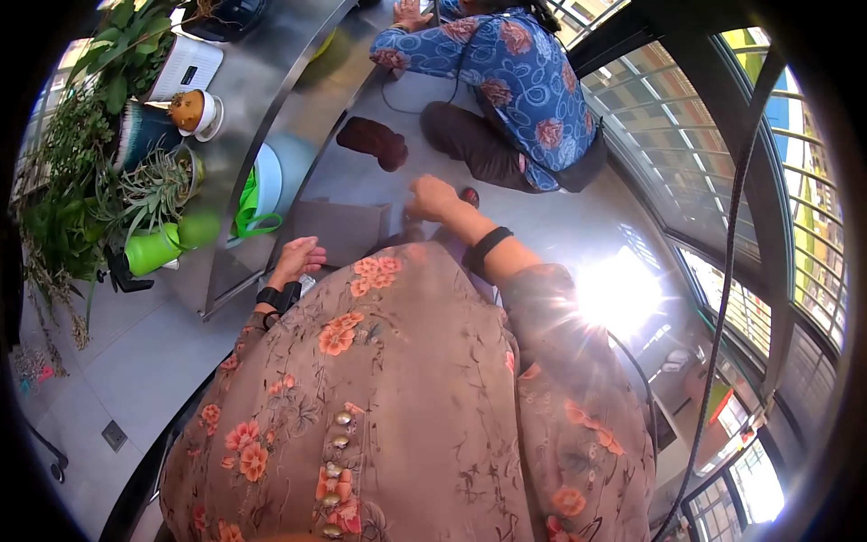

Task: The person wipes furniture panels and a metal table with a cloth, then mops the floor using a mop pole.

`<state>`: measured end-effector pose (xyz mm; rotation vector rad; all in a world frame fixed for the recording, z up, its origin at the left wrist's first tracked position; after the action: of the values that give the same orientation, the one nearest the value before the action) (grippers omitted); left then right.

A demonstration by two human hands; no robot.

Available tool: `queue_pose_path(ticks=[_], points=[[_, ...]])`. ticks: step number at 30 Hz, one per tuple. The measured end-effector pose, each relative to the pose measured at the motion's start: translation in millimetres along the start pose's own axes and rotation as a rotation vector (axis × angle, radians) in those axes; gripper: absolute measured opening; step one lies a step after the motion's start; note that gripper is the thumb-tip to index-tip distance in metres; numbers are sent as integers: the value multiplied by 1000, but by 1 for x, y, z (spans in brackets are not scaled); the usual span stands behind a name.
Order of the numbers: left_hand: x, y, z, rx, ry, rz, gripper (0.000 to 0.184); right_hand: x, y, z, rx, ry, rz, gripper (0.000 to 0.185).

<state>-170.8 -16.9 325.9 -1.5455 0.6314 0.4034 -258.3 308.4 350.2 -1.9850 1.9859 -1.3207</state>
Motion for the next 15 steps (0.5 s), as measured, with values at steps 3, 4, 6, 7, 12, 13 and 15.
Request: queue_pose_path(ticks=[3,4,6,7,12,13,15], points=[[8,15,-13,39,27,-27,38,-60,-27,28,107,29,41,37],[9,19,-15,57,45,-28,38,-87,-41,37,94,106,56,38],[8,35,-11,128,50,-59,37,-130,-89,35,75,124,284,39],[5,42,-9,129,87,-62,35,-151,-113,39,39,158,346,39],[-18,75,11,247,211,-54,33,-231,-248,62,-76,357,777,36],[-26,77,19,288,242,-46,33,-242,-267,75,-87,398,820,37],[-46,86,41,308,327,-30,34,-258,-307,99,-92,589,987,33]])
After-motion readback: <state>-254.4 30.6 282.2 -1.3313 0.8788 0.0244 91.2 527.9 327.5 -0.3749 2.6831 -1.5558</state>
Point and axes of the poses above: each hand's wrist, its own y-axis towards the middle knuckle, its own z-axis out of the palm, x = y × z, the point moved 7 cm from there along y, towards the middle knuckle, and after that the axes turned 12 degrees about z, right-handed, at the moved point
